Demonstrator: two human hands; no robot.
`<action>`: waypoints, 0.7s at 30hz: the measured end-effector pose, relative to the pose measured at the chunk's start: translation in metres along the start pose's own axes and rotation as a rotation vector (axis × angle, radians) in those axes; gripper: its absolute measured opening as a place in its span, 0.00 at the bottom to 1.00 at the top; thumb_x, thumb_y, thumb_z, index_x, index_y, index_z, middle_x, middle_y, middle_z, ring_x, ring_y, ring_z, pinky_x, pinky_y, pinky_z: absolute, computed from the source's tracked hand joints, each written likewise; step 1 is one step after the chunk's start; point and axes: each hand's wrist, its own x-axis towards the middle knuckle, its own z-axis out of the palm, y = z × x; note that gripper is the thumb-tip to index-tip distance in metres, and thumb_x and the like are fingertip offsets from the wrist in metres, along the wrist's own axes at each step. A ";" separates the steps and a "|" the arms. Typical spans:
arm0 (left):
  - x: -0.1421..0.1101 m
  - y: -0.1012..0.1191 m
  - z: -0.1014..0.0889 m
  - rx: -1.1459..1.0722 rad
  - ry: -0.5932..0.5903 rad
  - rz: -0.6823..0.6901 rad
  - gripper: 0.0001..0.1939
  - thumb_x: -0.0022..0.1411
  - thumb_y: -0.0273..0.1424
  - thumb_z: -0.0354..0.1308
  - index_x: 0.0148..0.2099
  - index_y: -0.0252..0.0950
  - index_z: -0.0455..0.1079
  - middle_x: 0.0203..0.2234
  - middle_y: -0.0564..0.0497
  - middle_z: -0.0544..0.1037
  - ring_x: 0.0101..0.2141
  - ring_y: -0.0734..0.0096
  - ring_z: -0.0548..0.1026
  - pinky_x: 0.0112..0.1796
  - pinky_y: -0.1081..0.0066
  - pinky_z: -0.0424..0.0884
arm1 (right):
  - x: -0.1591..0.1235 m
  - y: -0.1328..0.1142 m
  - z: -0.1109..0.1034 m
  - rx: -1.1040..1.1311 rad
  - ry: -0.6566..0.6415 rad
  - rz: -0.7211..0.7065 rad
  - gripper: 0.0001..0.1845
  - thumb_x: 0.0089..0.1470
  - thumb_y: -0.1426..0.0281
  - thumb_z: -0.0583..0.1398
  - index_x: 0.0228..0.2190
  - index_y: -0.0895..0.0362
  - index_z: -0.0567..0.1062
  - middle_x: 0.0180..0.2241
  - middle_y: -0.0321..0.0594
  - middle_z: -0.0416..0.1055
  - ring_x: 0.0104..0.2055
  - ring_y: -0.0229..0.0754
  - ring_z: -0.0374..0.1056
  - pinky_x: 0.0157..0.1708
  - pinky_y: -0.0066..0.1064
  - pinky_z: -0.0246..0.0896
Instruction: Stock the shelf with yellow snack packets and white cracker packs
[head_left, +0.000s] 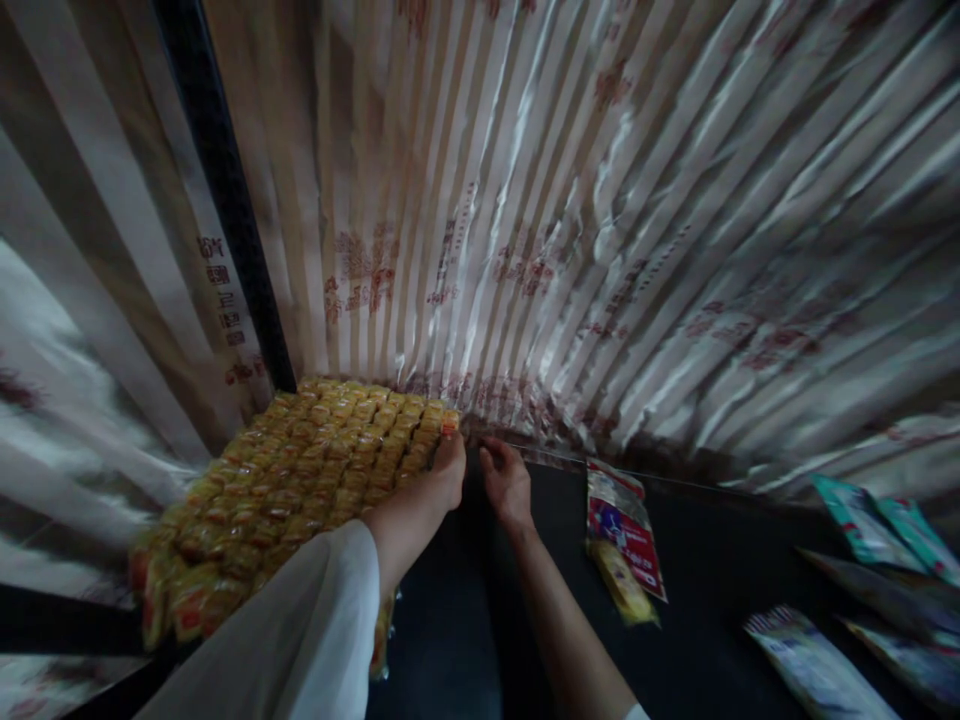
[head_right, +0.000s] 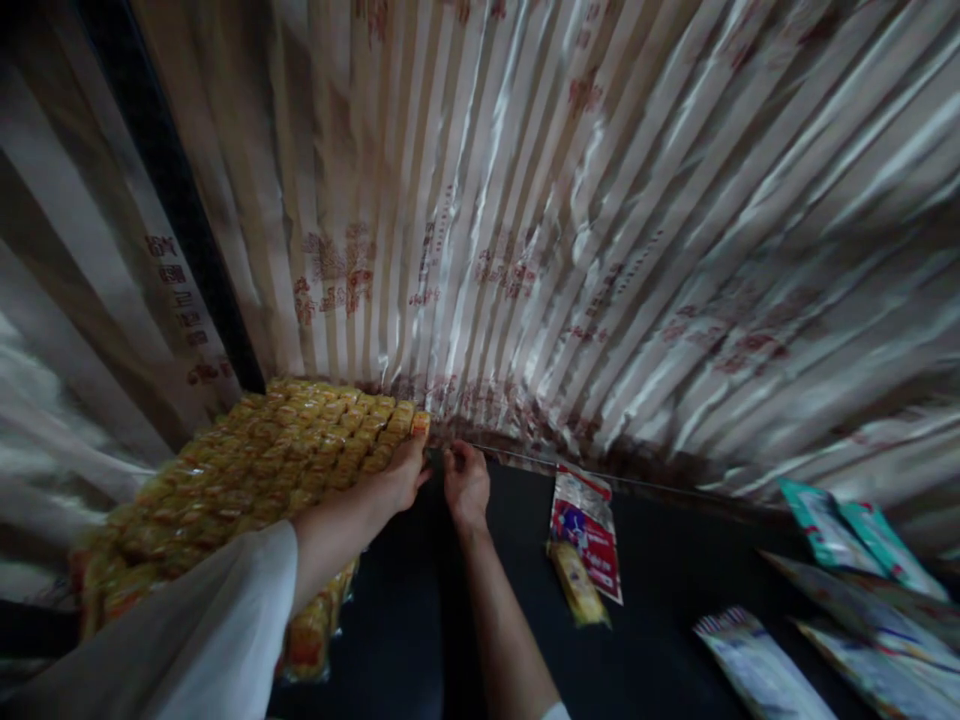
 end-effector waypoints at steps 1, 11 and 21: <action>-0.004 0.002 -0.001 0.010 -0.002 -0.013 0.15 0.65 0.38 0.47 0.50 0.39 0.66 0.54 0.47 0.68 0.53 0.62 0.67 0.45 0.67 0.71 | -0.007 0.003 -0.016 -0.020 0.034 -0.047 0.19 0.50 0.60 0.54 0.36 0.59 0.76 0.37 0.48 0.74 0.40 0.46 0.70 0.43 0.38 0.65; -0.043 0.006 -0.006 0.156 -0.034 -0.089 0.16 0.65 0.38 0.47 0.52 0.38 0.62 0.55 0.44 0.64 0.53 0.63 0.66 0.39 0.73 0.74 | -0.080 0.045 -0.175 -0.854 -0.013 0.067 0.21 0.51 0.58 0.54 0.41 0.58 0.74 0.44 0.54 0.71 0.44 0.55 0.66 0.43 0.43 0.61; -0.103 -0.013 -0.009 0.401 -0.244 -0.063 0.13 0.54 0.21 0.55 0.43 0.32 0.70 0.39 0.43 0.74 0.33 0.69 0.74 0.34 0.71 0.74 | -0.103 0.013 -0.179 -0.411 -0.288 0.396 0.17 0.47 0.60 0.57 0.39 0.50 0.77 0.41 0.46 0.76 0.42 0.52 0.71 0.38 0.38 0.64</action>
